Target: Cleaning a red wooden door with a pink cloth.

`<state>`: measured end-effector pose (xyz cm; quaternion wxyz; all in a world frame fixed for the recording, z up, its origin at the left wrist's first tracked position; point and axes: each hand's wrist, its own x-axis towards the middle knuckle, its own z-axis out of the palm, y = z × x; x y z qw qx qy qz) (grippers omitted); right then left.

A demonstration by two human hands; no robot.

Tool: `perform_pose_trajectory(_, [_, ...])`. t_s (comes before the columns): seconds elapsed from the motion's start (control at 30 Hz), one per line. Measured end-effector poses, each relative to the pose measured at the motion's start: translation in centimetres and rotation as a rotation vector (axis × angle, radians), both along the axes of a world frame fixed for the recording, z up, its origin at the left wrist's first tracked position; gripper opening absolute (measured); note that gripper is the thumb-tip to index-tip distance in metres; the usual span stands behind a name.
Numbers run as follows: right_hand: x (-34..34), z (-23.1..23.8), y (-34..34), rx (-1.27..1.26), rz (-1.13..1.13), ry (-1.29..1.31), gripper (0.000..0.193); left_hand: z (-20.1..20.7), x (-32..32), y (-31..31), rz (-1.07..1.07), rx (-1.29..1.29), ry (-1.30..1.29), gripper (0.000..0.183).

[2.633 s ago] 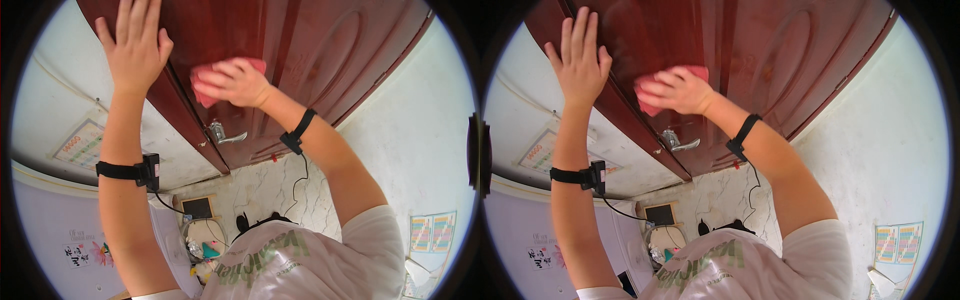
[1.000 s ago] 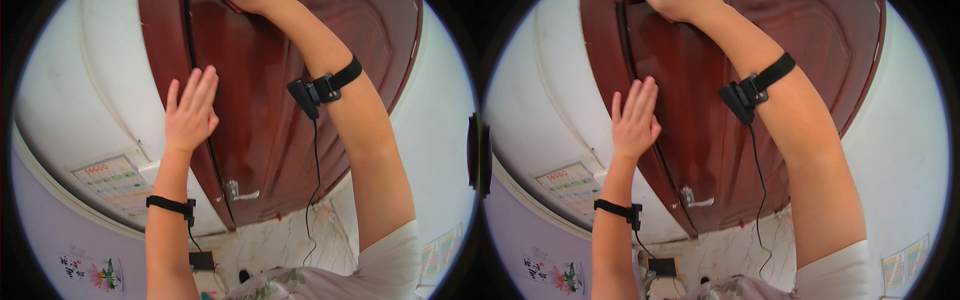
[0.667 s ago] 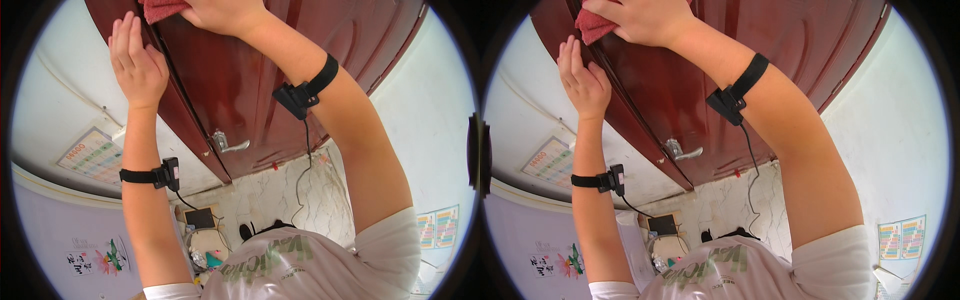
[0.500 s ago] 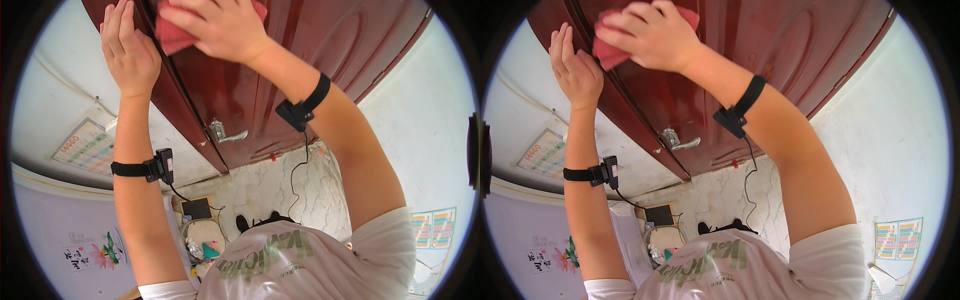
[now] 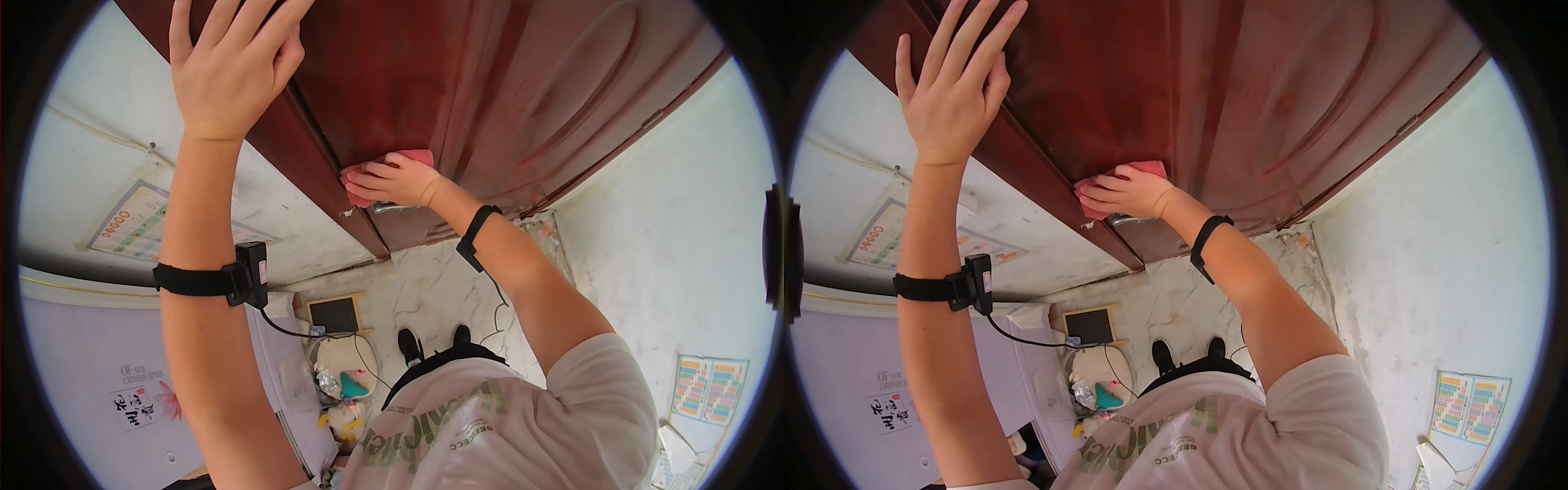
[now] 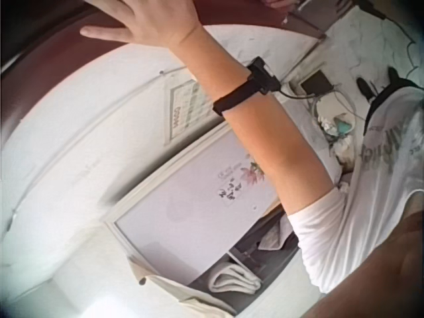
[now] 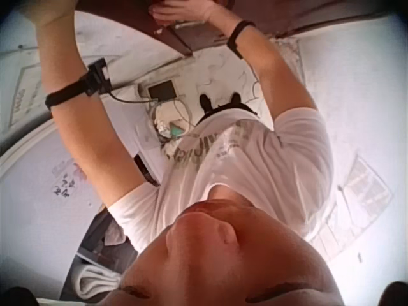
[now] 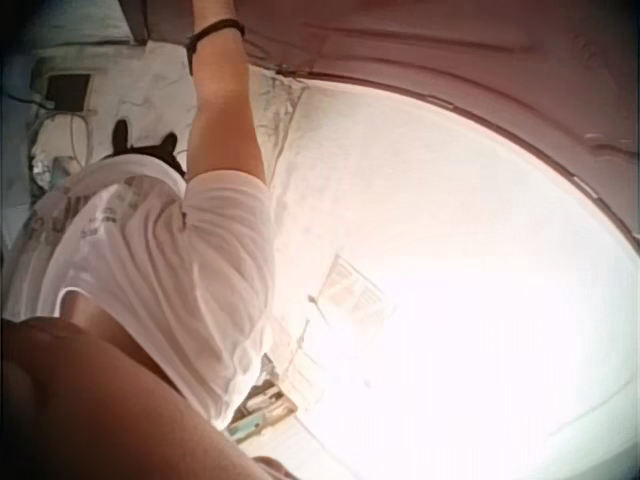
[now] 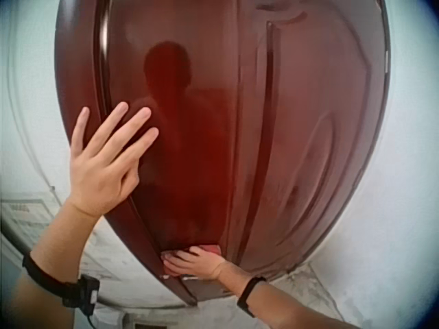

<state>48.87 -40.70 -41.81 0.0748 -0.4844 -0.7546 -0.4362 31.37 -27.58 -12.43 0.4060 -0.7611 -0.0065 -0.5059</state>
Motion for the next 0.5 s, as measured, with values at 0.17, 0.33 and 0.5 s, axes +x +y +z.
perform_pose_trajectory(0.17, [-0.5,0.0,-0.7,-0.072,-0.033,0.035,0.058,-0.2,0.0,0.7,-0.010,0.010,-0.032,0.050])
perform_pose_trajectory(0.33, [3.3,4.6,-4.6,-0.028,-0.088,0.157,0.052,-0.4,0.2,0.9,-0.026,0.015,-0.040,0.051])
perform_pose_trajectory(0.5, [4.4,4.7,-5.6,0.070,-0.022,0.182,0.049,-0.2,0.0,1.1,-0.022,0.015,-0.031,0.053])
